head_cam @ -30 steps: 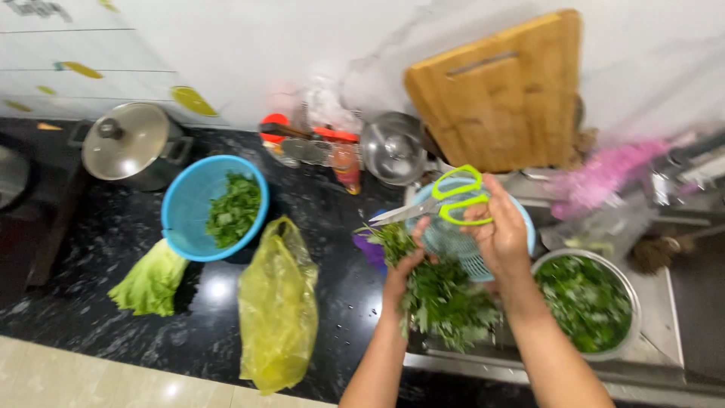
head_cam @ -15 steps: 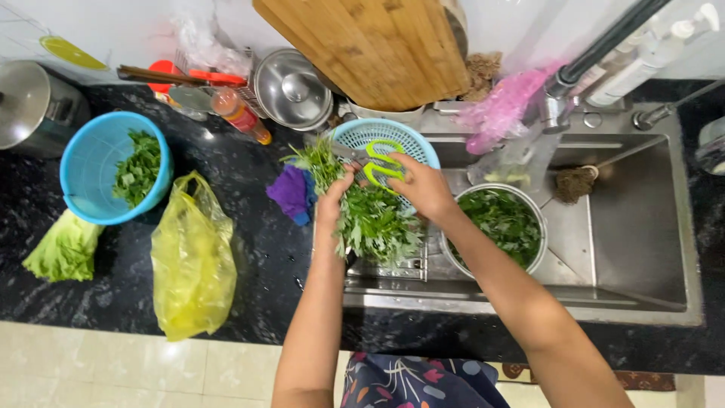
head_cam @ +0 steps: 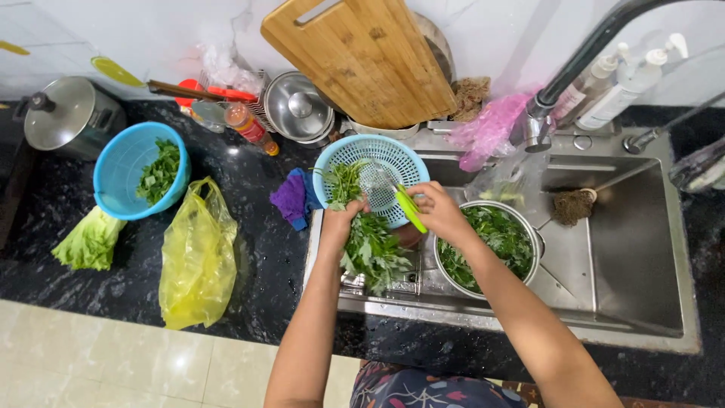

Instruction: Washing leafy greens in a sink and cutting them with scissors into a colander.

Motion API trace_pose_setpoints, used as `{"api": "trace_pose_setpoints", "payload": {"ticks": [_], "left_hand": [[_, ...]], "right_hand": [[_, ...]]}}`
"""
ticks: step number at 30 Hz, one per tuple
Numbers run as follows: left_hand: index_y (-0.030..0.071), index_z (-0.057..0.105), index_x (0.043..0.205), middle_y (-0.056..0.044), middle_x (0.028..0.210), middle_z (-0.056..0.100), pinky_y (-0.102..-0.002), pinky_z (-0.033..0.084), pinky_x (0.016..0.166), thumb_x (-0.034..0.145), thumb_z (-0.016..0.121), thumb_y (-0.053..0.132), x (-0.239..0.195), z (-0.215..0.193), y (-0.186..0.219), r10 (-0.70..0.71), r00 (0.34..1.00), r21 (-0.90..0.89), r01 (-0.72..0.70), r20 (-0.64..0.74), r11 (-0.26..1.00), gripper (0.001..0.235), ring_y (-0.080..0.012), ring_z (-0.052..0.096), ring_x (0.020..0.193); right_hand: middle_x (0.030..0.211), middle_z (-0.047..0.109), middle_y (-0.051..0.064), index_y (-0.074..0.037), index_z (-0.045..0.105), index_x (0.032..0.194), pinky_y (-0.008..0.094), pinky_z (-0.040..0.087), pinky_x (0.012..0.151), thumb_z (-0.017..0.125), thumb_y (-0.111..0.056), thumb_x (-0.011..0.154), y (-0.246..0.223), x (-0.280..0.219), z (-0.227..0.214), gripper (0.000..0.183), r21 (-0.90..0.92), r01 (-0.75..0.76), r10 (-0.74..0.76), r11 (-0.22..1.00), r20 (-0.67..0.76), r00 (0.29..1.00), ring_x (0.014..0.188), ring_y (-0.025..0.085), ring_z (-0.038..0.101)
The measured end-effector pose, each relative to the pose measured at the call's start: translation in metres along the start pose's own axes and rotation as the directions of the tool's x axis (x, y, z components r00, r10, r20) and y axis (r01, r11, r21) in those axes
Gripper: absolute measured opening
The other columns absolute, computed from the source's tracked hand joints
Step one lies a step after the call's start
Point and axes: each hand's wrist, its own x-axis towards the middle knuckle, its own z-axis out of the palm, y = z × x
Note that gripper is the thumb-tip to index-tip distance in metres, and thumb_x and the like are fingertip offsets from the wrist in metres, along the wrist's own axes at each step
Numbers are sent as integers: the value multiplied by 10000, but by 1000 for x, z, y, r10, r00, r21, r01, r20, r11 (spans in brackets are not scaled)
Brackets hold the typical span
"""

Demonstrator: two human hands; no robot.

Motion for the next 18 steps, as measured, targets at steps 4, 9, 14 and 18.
{"api": "trace_pose_setpoints", "payload": {"ticks": [4,9,14,18], "left_hand": [[-80,758,976,-88,888,748,-351,510,750,903,745,175,8,-3,14,-66,994,276,87,-85,957,266,-169,654,802],[30,729,1111,-90,956,772,-360,548,788,840,764,237,35,-18,12,7,994,614,59,-105,787,343,-205,707,853],[48,710,1142,-127,997,772,-369,547,801,818,788,245,54,-35,16,76,995,714,-10,-60,700,387,-231,726,888],[34,720,1130,-118,965,784,-366,554,791,830,755,221,64,-45,26,44,997,694,8,-57,720,355,-220,734,862]], "right_hand": [[1234,513,57,-2,614,1254,308,578,864,776,-25,840,4,-24,-10,445,281,-175,195,944,-47,980,1098,170,698],[1090,653,69,-39,608,1281,306,596,802,768,-71,820,-13,-42,-1,490,409,-283,324,868,-33,946,965,178,702],[1020,697,124,-39,614,1280,310,552,723,781,-175,858,36,-50,17,474,509,-340,398,791,-5,917,844,199,656],[979,722,125,-28,636,1129,346,551,692,861,-343,797,57,-31,8,509,158,-530,549,833,-359,755,816,215,685]]}}
